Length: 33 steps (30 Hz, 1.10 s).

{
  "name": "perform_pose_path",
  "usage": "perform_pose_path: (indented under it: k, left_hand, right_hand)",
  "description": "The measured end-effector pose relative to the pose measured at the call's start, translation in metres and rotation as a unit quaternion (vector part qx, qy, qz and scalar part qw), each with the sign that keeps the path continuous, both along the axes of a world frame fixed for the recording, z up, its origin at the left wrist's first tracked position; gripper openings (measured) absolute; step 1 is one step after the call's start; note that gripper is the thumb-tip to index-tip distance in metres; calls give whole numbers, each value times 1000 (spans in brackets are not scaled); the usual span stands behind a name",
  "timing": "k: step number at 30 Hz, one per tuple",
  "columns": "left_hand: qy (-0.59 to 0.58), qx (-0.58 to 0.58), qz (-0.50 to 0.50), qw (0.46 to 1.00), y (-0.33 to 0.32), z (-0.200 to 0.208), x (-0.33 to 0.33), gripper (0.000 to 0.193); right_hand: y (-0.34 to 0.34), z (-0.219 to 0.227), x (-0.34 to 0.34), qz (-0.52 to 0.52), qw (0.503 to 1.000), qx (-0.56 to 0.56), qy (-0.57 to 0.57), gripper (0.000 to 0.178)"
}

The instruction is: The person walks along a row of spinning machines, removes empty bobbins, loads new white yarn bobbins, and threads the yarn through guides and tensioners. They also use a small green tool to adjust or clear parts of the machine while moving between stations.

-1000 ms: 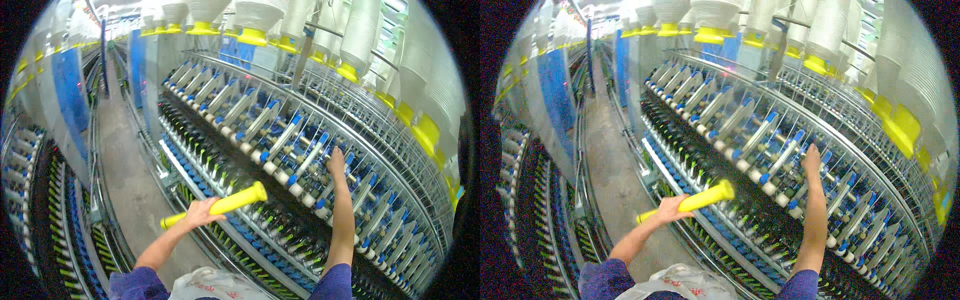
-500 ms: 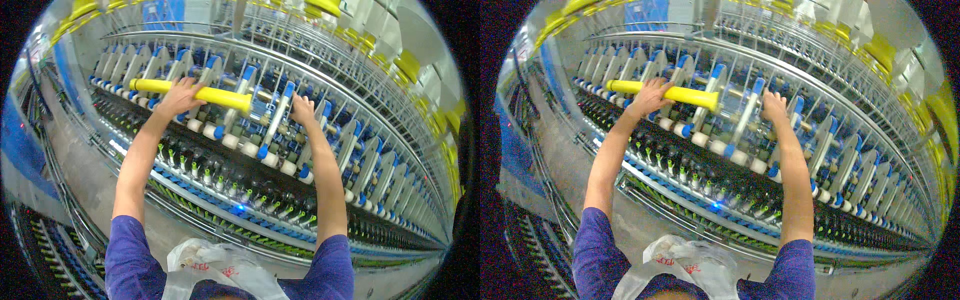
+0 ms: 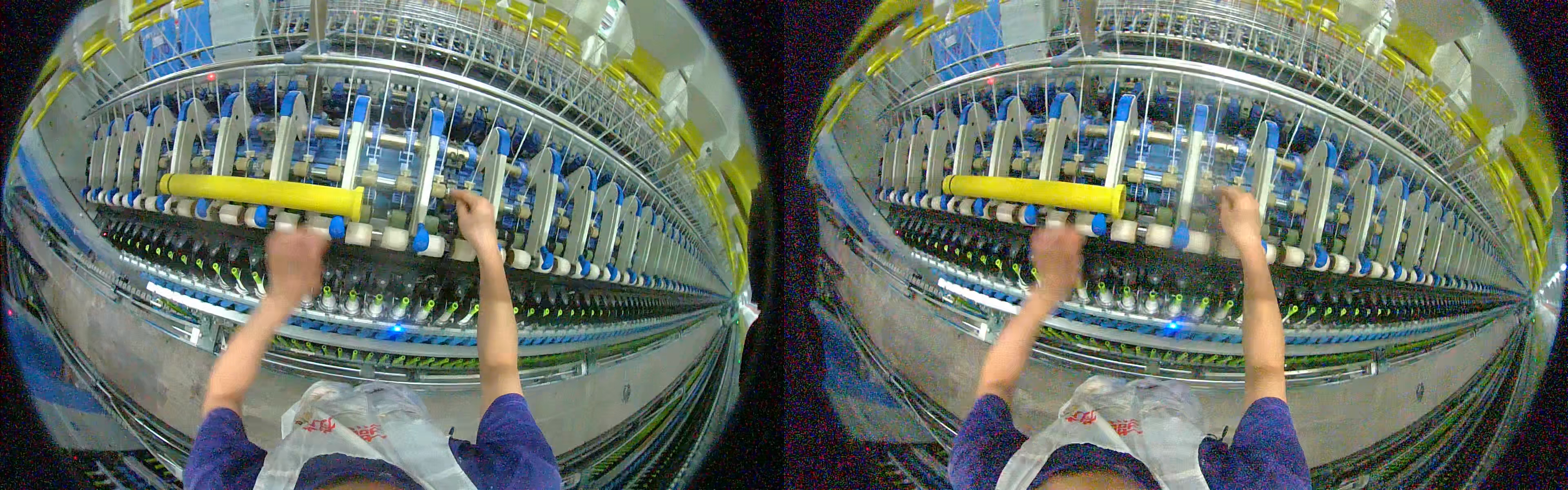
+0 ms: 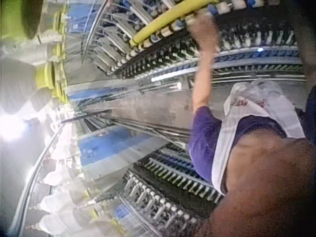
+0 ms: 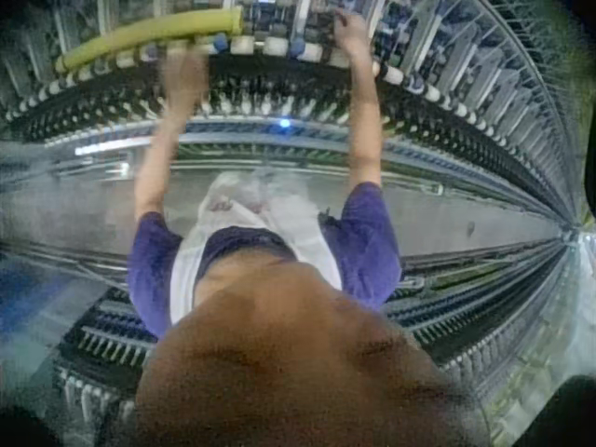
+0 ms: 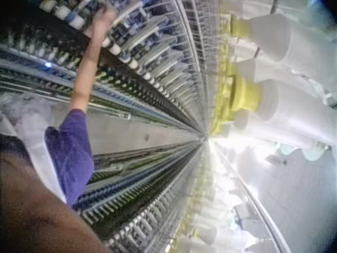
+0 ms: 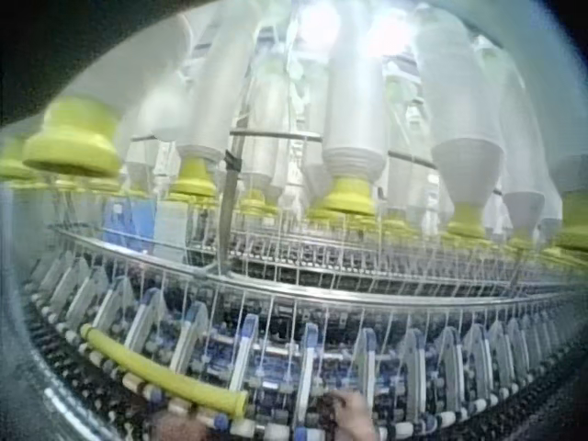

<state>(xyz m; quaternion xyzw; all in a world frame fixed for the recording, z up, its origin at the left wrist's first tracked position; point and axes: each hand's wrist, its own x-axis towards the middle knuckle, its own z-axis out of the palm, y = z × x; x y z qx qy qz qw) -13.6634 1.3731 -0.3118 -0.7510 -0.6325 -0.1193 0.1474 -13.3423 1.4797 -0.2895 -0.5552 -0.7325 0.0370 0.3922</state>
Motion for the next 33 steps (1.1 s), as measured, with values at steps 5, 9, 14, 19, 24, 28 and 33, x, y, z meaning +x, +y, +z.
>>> perform_pose_path:
  k: [5, 9, 14, 19, 24, 28, 33]
  left_hand:
    - [-229, -72, -245, 939, -19, -41, 161, 62]
    - [-208, -11, -195, 959, 46, -60, 219, 16]
    - [-233, -109, -220, 941, 18, -89, 197, 17]
    - [-133, -294, -366, 873, -75, -150, 87, 19]
    - [-209, -622, -273, 704, -144, -254, -9, 24]
    - [-292, -639, -257, 664, -186, -354, -12, 25]
    - [-100, -634, -203, 739, -200, -447, -6, 26]
  right_hand:
    - [6, 4, 1, 18, 999, -47, -15, 27]
    - [13, -11, -13, 47, 987, -153, -31, 40]
    - [20, -31, -22, 41, 992, -118, -35, 42]
    - [19, -36, -14, 31, 994, -99, -42, 42]
    - [17, -34, -15, 48, 987, -124, -87, 41]
    - [9, -29, -18, 45, 983, -150, -94, 41]
    - [-29, -24, -15, 34, 997, 35, 66, 37]
